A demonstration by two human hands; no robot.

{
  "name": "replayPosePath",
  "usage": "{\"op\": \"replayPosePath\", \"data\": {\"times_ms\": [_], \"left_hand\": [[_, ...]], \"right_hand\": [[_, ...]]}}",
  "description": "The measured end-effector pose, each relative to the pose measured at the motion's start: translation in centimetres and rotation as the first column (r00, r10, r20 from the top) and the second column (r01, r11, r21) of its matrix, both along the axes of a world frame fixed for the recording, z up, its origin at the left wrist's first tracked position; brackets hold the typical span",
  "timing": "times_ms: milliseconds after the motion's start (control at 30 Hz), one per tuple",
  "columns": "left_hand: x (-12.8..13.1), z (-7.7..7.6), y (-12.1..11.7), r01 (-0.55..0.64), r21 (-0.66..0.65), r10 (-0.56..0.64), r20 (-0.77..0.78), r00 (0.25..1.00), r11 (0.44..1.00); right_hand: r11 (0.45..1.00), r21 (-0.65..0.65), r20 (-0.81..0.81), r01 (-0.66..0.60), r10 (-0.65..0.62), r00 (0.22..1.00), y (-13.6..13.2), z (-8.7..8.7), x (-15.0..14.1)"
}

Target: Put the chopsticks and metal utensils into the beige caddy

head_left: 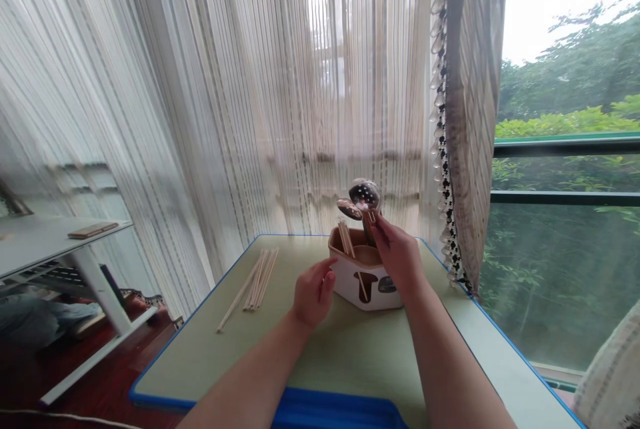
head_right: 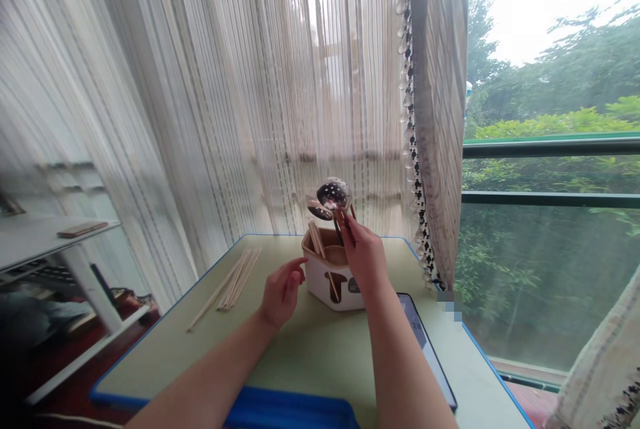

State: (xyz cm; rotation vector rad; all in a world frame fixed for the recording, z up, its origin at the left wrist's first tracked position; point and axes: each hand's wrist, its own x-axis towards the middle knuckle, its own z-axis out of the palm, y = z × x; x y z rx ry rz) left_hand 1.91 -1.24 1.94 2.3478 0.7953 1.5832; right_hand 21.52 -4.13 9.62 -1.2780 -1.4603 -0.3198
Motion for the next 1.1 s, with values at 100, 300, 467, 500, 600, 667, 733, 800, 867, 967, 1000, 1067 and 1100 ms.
{"op": "replayPosePath", "data": {"times_ms": [100, 300, 467, 500, 600, 667, 733, 800, 867, 967, 1000, 1067, 1100], "left_hand": [[0.08, 0.02, -0.03, -0.014, 0.017, 0.014, -0.025, 1.000, 1.000], [0.16, -0.02, -0.06, -0.022, 0.007, 0.022, -0.049, 0.999, 1.000], [0.01, 0.21, -0.22, 0.003, 0.035, -0.001, -0.060, 0.998, 0.999], [0.00, 0.27, -0.26, 0.001, 0.037, 0.001, -0.059, 0.998, 0.999], [0.04, 0.40, -0.34, -0.011, 0.031, 0.013, -0.060, 0.998, 0.999], [0.09, 0.44, -0.35, -0.012, 0.026, 0.013, -0.064, 0.998, 1.000], [0.14, 0.45, -0.34, -0.010, 0.024, 0.012, -0.069, 0.998, 1.000], [0.17, 0.45, -0.32, -0.013, 0.024, 0.015, -0.071, 0.997, 1.000], [0.20, 0.45, -0.30, -0.019, 0.023, 0.021, -0.072, 0.997, 1.000], [0.22, 0.46, -0.30, -0.024, 0.018, 0.025, -0.078, 0.997, 1.000], [0.22, 0.48, -0.31, -0.024, 0.017, 0.026, -0.080, 0.996, 1.000], [0.21, 0.53, -0.32, -0.025, 0.014, 0.026, -0.080, 0.996, 1.000], [0.21, 0.56, -0.32, -0.027, 0.013, 0.028, -0.081, 0.996, 1.000]], "right_hand": [[0.999, -0.051, 0.043, 0.012, -0.010, 0.999, 0.12, -0.13, -0.14], [0.984, -0.165, 0.151, 0.065, -0.040, 0.988, 0.36, -0.25, -0.16], [0.971, -0.225, 0.168, 0.087, -0.049, 0.985, 0.22, 0.03, -0.14], [0.968, -0.232, 0.168, 0.091, -0.052, 0.984, 0.17, 0.07, -0.14], [0.960, -0.255, 0.174, 0.112, -0.069, 0.982, 0.11, 0.07, -0.16], [0.957, -0.261, 0.177, 0.124, -0.079, 0.981, 0.18, -0.04, -0.15], [0.957, -0.262, 0.171, 0.122, -0.078, 0.982, 0.34, -0.21, -0.12], [0.958, -0.263, 0.161, 0.111, -0.069, 0.985, 0.54, -0.40, -0.07], [0.960, -0.261, 0.148, 0.100, -0.063, 0.987, 0.70, -0.54, -0.02], [0.959, -0.264, 0.134, 0.100, -0.066, 0.989, 0.80, -0.59, 0.10], [0.958, -0.269, 0.132, 0.100, -0.066, 0.989, 0.81, -0.57, 0.16], [0.954, -0.287, 0.127, 0.092, -0.057, 0.990, 0.80, -0.47, 0.28], [0.951, -0.296, 0.121, 0.086, -0.052, 0.991, 0.79, -0.41, 0.33]]}}
